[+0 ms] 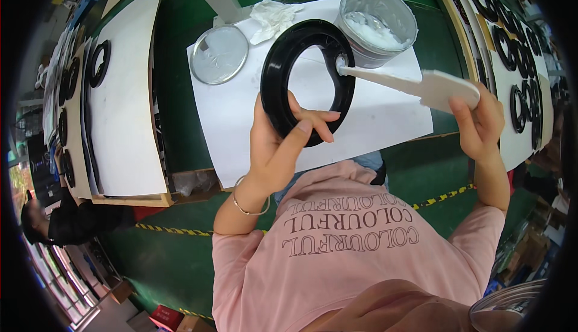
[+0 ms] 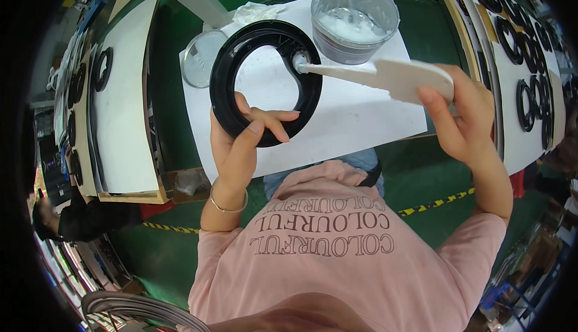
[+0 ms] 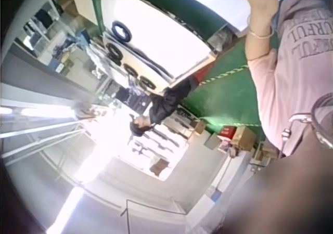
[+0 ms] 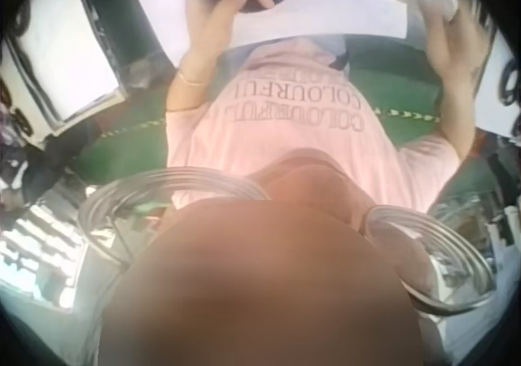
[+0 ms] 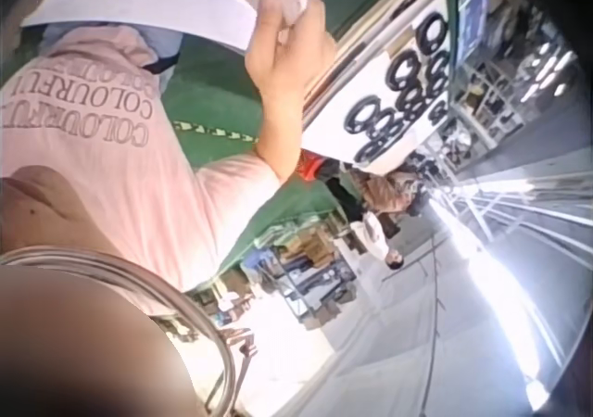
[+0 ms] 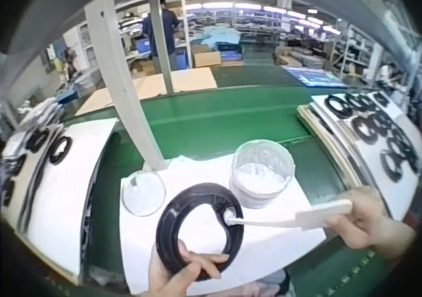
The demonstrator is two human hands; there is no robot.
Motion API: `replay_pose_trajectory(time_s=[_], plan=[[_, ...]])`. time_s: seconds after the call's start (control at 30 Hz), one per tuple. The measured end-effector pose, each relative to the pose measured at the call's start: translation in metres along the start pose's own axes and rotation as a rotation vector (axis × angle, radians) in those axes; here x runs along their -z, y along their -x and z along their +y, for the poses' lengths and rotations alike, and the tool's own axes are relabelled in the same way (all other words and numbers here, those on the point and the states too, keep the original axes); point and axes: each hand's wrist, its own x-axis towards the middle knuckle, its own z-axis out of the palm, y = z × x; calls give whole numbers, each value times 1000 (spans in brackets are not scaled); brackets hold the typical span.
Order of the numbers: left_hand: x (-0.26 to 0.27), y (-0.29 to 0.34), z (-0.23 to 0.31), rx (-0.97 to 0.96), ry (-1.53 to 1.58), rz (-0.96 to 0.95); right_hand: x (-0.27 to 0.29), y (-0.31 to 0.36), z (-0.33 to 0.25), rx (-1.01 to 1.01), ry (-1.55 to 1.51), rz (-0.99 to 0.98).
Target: Applying white paste or adhesive to circular black plastic components using a plastic spatula.
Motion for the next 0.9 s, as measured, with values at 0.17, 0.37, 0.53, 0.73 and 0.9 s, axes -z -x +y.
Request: replay_pose_trajectory(time_s=[0.17,0.37,0.53,0.73,0.9], plan=[[0,3,-6,-78,-173,-45,-40,8,7,-469,-682,171],[5,0,-6,-33,-128,41,-54,2,24,-661,-1033,320],[15,-2,-1,113,128,124,-36,4,53,-202,-87,390],[20,-1,0,181,248,229,-11,16,22,420,645,-35],[19,-4,1,167,229,201,17,34,20,367,589,16]])
